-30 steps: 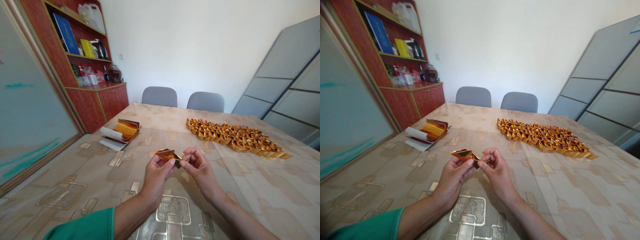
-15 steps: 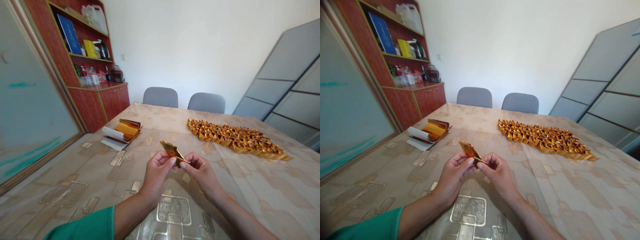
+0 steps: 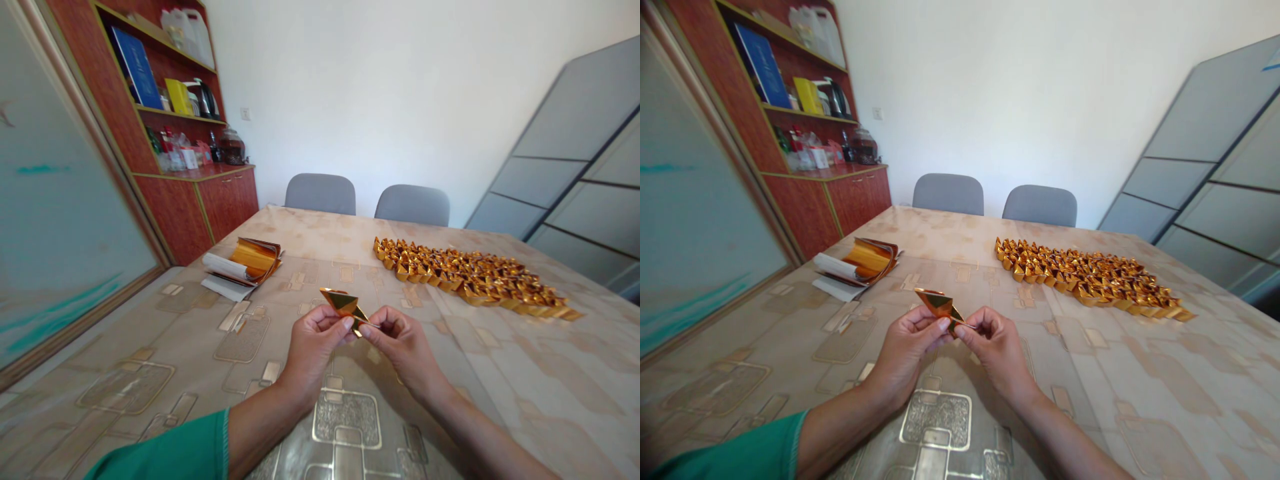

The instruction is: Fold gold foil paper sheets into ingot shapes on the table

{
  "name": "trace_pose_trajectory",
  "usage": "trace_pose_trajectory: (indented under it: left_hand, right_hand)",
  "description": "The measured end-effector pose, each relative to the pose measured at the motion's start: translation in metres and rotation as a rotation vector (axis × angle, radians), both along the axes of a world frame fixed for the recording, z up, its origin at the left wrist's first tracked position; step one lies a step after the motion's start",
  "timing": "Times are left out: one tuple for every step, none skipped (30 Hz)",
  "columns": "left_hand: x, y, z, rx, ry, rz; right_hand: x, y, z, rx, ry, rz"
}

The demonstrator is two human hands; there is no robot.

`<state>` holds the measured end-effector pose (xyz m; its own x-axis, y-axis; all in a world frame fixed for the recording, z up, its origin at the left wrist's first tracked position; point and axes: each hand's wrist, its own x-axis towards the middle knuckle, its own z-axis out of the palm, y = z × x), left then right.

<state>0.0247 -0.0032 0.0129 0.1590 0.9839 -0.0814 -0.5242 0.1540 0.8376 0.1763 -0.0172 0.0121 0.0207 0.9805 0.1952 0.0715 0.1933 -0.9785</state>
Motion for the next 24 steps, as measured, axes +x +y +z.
trace_pose_trajectory:
  left_hand:
    - [0.0,0.0004,-0.0001,0.004,-0.003,0.006]
    - [-0.0001,0.0009,-0.0002,0.01,-0.009,0.01]
    - [-0.0004,0.0013,-0.0001,0.017,-0.017,0.013]
    - [-0.0007,0.0017,0.0001,0.024,-0.025,0.018]
    - [-0.0011,0.002,0.0003,0.028,-0.029,0.023]
    - [-0.0015,0.0022,0.0005,0.028,-0.03,0.027]
    - [-0.0018,0.0023,0.0008,0.025,-0.029,0.028]
    - [-0.0019,0.0023,0.0009,0.021,-0.027,0.028]
    - [-0.002,0.0023,0.001,0.018,-0.028,0.025]
    - [-0.0019,0.0024,0.001,0.014,-0.034,0.015]
    - [-0.0017,0.0024,0.0008,0.008,-0.046,0.003]
    - [-0.0015,0.0025,0.0005,0.0,-0.063,-0.008]
    - [-0.0013,0.0027,0.0002,-0.012,-0.085,-0.02]
    - [-0.0013,0.0029,-0.0003,-0.024,-0.108,-0.031]
    - [-0.0013,0.0032,-0.0007,-0.036,-0.127,-0.041]
    - [-0.0015,0.0036,-0.0012,-0.044,-0.142,-0.048]
    - [-0.0019,0.0039,-0.0016,-0.049,-0.15,-0.053]
    - [-0.0024,0.0044,-0.002,-0.052,-0.15,-0.06]
    - [-0.0029,0.0048,-0.0022,-0.054,-0.147,-0.066]
    - [-0.0034,0.0052,-0.0023,-0.056,-0.142,-0.07]
    - [-0.0039,0.0055,-0.0023,-0.057,-0.136,-0.073]
    - [-0.0041,0.0058,-0.0021,-0.055,-0.129,-0.074]
    - [-0.0043,0.0058,-0.002,-0.049,-0.12,-0.078]
    - [-0.0042,0.0057,-0.002,-0.039,-0.108,-0.082]
  right_hand:
    - [-0.0002,0.0002,0.0009,-0.002,0.01,0.015]
    - [-0.0003,0.0006,0.0016,-0.008,0.02,0.036]
    - [-0.0003,0.0012,0.0021,-0.018,0.03,0.059]
    - [-0.0001,0.0018,0.0023,-0.032,0.038,0.079]
    - [0.0001,0.0024,0.002,-0.048,0.042,0.092]
    - [0.0004,0.0029,0.0014,-0.062,0.044,0.097]
    - [0.0006,0.0032,0.0006,-0.07,0.047,0.094]
    - [0.0007,0.0033,-0.0004,-0.072,0.051,0.085]
    - [0.0006,0.0033,-0.0014,-0.068,0.055,0.074]
    - [0.0005,0.0032,-0.0023,-0.064,0.058,0.065]
    - [0.0004,0.0031,-0.0031,-0.057,0.06,0.058]
    - [0.0002,0.003,-0.0036,-0.05,0.065,0.051]
    - [0.0002,0.0031,-0.0039,-0.046,0.068,0.048]
    - [0.0003,0.0032,-0.004,-0.045,0.072,0.047]
    - [0.0006,0.0034,-0.0039,-0.048,0.074,0.05]
    - [0.0009,0.0035,-0.0036,-0.056,0.074,0.056]
    - [0.0012,0.0035,-0.0031,-0.067,0.074,0.067]
    - [0.0013,0.0035,-0.0024,-0.078,0.072,0.081]
    - [0.0014,0.0033,-0.0017,-0.089,0.072,0.098]
    - [0.0012,0.003,-0.0009,-0.098,0.073,0.117]
    - [0.0008,0.0027,-0.0002,-0.107,0.074,0.135]
    - [0.0003,0.0024,0.0005,-0.117,0.075,0.148]
    - [-0.0004,0.0021,0.0009,-0.127,0.075,0.153]
    - [-0.0012,0.0019,0.0011,-0.135,0.075,0.148]
